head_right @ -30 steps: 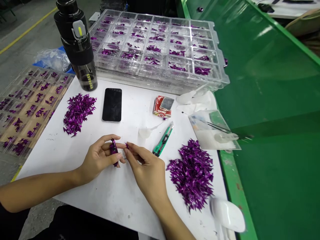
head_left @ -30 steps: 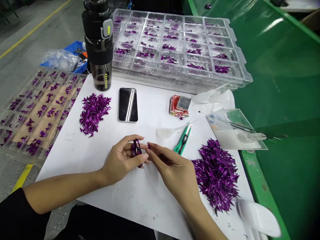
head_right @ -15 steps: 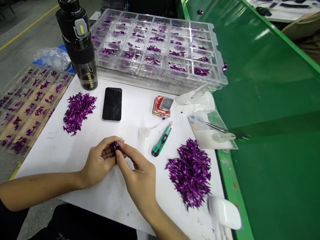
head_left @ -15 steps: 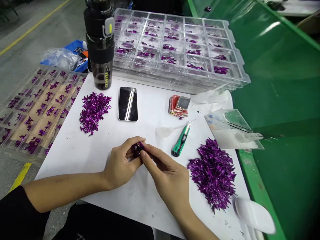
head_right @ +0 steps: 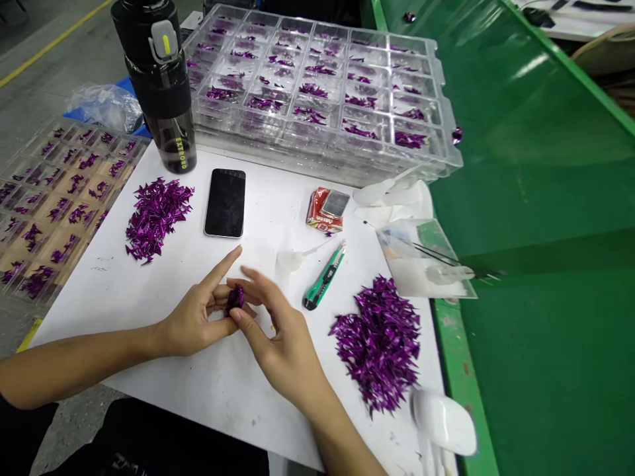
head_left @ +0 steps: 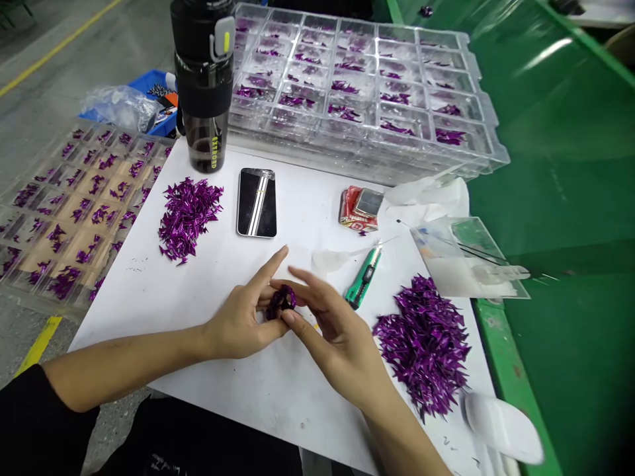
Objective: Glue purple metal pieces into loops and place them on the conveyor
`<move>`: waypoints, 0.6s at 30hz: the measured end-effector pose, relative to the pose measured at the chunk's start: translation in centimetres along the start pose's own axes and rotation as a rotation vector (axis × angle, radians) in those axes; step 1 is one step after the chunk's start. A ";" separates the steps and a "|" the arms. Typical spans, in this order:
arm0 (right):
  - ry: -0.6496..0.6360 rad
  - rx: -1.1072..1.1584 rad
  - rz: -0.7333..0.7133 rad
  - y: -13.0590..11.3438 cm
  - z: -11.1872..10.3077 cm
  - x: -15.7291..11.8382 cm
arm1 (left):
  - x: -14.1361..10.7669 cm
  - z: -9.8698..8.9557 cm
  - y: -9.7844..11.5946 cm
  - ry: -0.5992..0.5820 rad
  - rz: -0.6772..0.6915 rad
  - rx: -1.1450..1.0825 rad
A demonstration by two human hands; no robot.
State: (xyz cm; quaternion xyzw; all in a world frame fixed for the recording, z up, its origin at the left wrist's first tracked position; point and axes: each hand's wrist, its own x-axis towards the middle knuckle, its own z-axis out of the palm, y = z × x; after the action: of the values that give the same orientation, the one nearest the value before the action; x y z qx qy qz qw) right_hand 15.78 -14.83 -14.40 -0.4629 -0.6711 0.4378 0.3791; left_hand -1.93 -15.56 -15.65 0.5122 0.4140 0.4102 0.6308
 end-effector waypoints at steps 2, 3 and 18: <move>-0.059 -0.042 0.040 0.0 -0.2 0.1 | -0.1 -0.2 -0.1 -0.022 0.006 0.055; -0.050 -0.069 0.058 0.0 -0.2 0.2 | -0.1 -0.3 -0.2 -0.022 0.005 0.075; 0.929 -0.937 0.066 -1.4 -12.3 1.0 | -0.6 1.0 -0.1 0.174 0.060 0.257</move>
State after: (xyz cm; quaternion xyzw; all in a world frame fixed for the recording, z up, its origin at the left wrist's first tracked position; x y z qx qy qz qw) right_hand 26.31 -11.27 -8.92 -0.7398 -0.5428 -0.1347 0.3740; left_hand -1.14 -16.47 -15.59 0.5634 0.5008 0.4151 0.5094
